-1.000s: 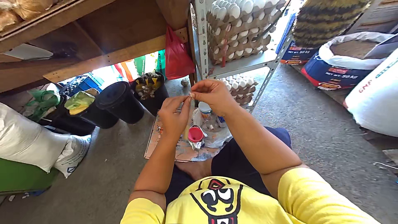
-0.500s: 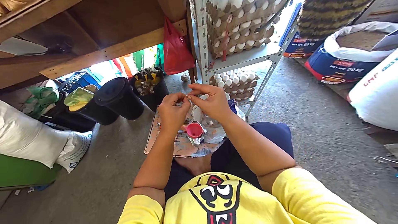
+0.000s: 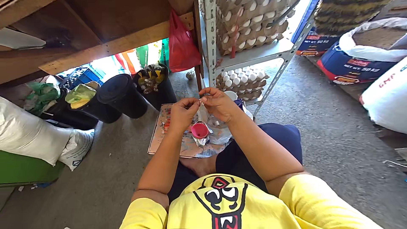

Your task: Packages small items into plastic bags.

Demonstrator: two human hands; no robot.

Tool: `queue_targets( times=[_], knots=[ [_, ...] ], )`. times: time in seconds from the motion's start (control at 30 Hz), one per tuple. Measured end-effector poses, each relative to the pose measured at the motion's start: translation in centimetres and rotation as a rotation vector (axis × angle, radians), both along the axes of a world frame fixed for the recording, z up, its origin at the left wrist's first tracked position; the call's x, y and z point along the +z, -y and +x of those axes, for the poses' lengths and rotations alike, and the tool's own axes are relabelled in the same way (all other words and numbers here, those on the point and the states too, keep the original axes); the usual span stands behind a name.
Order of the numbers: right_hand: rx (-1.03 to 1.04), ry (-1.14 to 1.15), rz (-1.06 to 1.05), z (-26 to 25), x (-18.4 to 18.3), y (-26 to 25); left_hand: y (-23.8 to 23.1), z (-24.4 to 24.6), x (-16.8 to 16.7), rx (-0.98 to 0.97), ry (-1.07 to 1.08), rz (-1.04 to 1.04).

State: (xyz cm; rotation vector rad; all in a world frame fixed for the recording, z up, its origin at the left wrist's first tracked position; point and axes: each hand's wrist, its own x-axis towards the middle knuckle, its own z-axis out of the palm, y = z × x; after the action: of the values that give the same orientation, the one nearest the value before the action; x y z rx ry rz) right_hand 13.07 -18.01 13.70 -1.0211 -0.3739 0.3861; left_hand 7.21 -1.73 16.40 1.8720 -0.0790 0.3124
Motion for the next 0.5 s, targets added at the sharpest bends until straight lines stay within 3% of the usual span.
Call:
queue_targets(
  times=[0.1, 0.27, 0.5],
  knots=[
    [-0.138, -0.042, -0.009, -0.6, 0.0, -0.5, 0.2, -0.1, -0.3, 0.054, 0.063, -0.006],
    [-0.270, 0.081, -0.113, -0.9, 0.4, -0.7, -0.1, -0.4, -0.1, 0.060, 0.034, 0.086],
    [-0.285, 0.066, -0.114, -1.4, 0.4, -1.7, -0.4, 0.1, -1.1, 0.109, 0.381, 0.380]
  ],
)
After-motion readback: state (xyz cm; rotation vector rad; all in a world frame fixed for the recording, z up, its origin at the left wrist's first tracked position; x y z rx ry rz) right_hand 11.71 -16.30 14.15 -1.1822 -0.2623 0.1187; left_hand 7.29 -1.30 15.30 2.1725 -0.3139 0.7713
